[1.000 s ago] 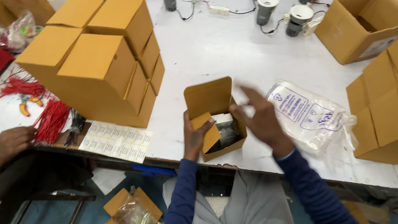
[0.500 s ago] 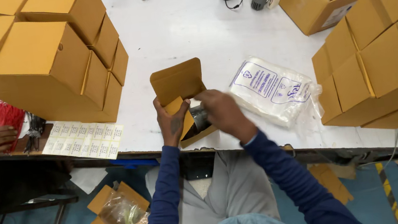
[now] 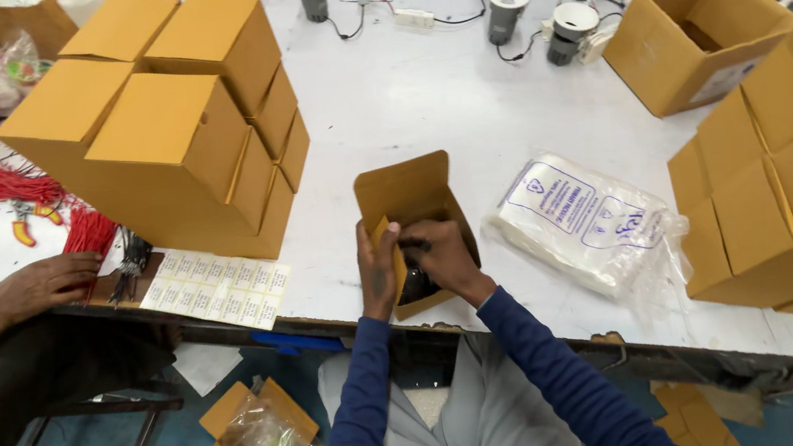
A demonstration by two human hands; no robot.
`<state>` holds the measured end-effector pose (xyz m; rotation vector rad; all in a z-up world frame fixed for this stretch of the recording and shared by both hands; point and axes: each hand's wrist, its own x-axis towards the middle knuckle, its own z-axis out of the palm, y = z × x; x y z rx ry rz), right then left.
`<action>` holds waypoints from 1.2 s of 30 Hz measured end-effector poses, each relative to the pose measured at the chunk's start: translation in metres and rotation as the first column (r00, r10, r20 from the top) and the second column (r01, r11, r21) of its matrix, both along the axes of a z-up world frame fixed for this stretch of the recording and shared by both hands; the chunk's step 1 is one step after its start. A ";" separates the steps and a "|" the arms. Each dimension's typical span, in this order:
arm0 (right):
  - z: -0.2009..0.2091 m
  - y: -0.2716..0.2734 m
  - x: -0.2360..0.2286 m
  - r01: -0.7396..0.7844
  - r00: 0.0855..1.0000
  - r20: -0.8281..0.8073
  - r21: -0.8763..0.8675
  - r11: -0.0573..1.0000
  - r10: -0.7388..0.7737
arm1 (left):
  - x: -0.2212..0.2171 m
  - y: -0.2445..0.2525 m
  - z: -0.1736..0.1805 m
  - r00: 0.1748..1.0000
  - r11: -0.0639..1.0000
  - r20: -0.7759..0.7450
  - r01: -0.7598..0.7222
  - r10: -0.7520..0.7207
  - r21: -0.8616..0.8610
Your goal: The person sits on the floor and applies adhesive labels to small cardboard boxes. They peel labels from a sheet, place them on the boxes, and stack the labeled boxes on the table.
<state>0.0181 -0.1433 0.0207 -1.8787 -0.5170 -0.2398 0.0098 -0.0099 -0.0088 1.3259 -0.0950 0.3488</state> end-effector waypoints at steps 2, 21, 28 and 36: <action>0.000 0.000 0.002 -0.063 0.989 0.128 -0.057 0.996 0.070 | 0.003 0.003 -0.002 0.992 0.991 -0.100 0.060 -0.072 -0.121; 0.021 0.018 -0.009 -0.051 0.989 0.141 0.040 0.998 0.045 | 0.000 0.008 -0.013 0.974 0.922 -0.057 0.189 -0.221 -0.338; 0.026 0.022 -0.013 0.035 0.959 0.284 -0.155 0.987 0.010 | 0.004 0.014 -0.040 0.971 0.890 -0.019 0.209 -0.237 -0.405; 0.020 0.016 -0.016 -0.141 0.913 0.372 -0.090 0.986 0.165 | 0.013 0.019 -0.056 0.961 0.804 -0.007 0.228 -0.278 -0.550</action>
